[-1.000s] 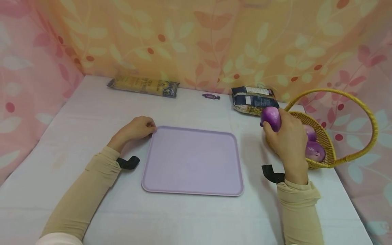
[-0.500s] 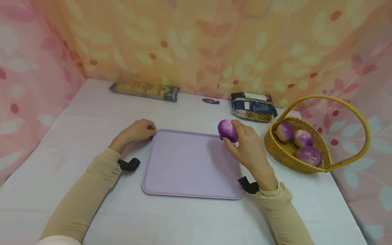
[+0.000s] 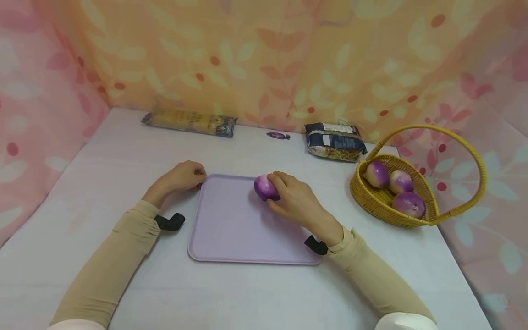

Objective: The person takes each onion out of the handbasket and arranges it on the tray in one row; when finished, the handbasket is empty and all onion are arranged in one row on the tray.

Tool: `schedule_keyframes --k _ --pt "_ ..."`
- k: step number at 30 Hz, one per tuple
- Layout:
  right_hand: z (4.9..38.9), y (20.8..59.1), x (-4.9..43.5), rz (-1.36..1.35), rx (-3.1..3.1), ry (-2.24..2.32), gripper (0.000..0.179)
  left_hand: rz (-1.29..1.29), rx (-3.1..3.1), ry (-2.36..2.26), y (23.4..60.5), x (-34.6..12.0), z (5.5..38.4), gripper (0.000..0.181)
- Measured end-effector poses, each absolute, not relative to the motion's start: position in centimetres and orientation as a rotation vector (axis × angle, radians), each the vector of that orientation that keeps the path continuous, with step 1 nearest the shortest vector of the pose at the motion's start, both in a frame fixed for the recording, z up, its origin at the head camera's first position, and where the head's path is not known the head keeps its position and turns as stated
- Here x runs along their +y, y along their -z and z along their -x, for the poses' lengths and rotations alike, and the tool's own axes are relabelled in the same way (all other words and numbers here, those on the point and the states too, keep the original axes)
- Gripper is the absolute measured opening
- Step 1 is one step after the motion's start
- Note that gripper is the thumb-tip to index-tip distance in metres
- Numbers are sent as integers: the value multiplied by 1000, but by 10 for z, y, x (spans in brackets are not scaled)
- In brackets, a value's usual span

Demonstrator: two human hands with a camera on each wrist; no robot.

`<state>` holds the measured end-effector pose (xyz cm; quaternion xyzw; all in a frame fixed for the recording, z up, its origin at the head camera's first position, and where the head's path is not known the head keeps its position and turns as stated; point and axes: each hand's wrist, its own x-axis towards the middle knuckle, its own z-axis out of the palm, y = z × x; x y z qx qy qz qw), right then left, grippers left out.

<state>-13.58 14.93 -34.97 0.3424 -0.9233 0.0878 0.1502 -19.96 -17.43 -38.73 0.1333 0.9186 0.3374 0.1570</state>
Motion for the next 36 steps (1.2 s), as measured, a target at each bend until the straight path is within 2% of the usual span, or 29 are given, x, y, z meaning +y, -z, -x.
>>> schedule_keyframes --k 8,16,36 --pt "141 356 114 -1157 -2522 -66 51 -377 2637 -979 388 -175 201 19" --pt "147 364 87 -1324 -2506 -97 48 -368 2634 -984 385 -176 200 19" --pt "139 362 38 -1374 -2604 -59 48 -492 2698 -954 390 -176 201 18"
